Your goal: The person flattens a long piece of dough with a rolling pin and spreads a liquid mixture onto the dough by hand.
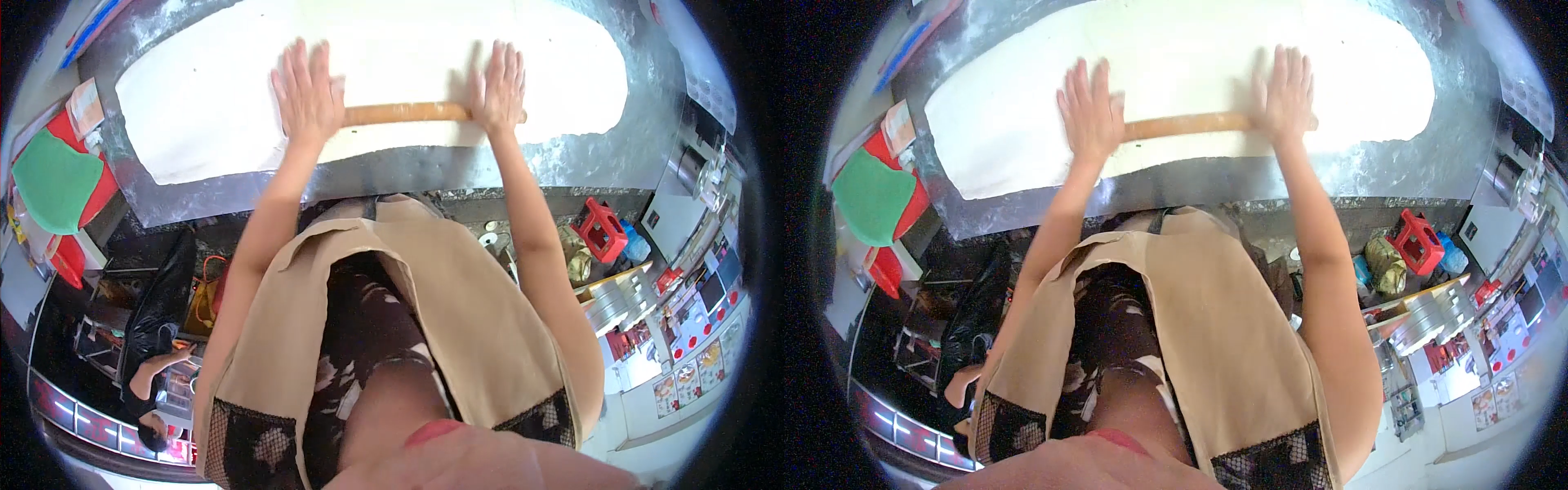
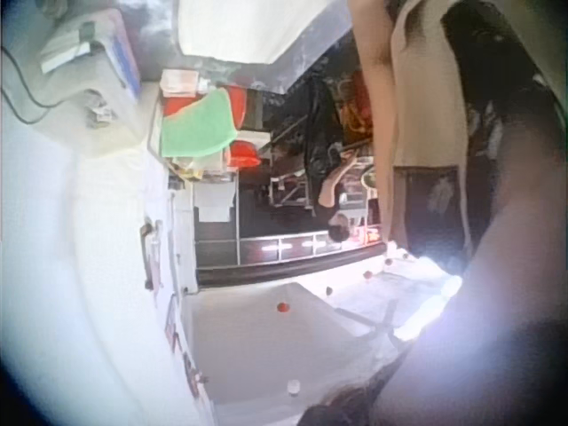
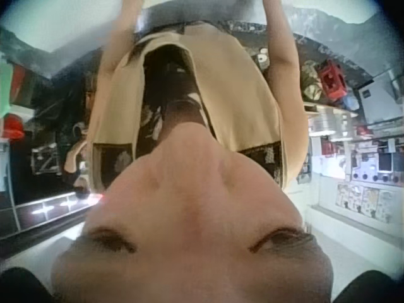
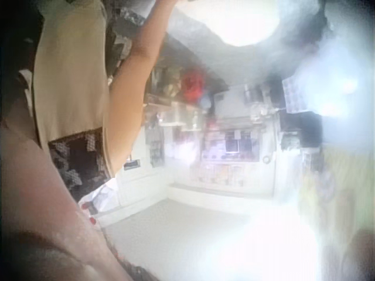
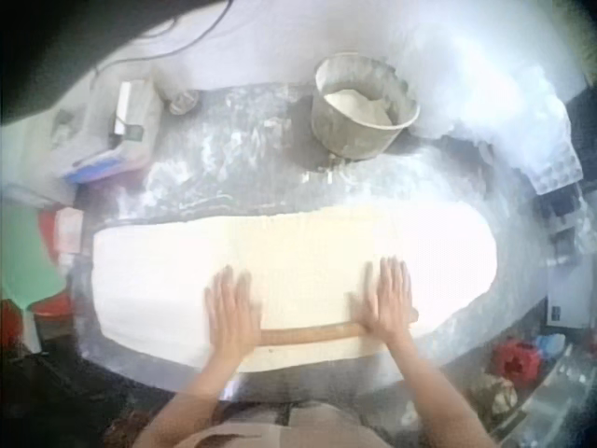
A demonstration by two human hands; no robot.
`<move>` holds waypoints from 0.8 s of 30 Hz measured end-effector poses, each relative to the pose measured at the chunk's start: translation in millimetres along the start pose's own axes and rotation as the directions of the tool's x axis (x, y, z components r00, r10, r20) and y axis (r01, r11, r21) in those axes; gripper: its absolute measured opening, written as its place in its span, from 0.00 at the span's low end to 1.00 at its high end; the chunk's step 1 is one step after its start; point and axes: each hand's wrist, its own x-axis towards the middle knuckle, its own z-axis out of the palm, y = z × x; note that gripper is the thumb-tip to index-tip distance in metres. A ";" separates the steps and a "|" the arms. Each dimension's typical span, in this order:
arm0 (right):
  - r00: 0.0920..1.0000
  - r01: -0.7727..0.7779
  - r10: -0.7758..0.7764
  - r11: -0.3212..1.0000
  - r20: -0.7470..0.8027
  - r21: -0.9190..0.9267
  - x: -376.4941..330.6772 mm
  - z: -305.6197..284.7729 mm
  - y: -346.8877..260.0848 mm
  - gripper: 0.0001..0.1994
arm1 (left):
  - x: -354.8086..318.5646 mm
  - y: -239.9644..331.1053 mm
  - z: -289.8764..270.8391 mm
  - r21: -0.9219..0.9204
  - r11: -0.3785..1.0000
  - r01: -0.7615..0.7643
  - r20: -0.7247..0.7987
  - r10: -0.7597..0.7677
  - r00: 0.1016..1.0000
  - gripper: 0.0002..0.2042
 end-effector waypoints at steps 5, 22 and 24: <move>0.988 0.070 -0.059 0.995 0.145 -0.073 -124.2 -16.9 13.0 0.32 | -111.7 10.4 -0.1 -0.058 0.981 -0.187 -0.004 0.187 0.982 0.22; 0.981 0.126 -0.117 0.991 -0.155 0.049 109.8 20.3 -39.1 0.22 | -9.6 11.4 -19.7 -0.020 0.976 0.216 0.029 -0.216 0.976 0.30; 0.962 -0.013 0.045 0.993 -0.271 0.120 147.9 25.0 -46.9 0.20 | 14.8 -6.6 20.0 0.009 0.988 0.153 -0.161 -0.150 0.975 0.29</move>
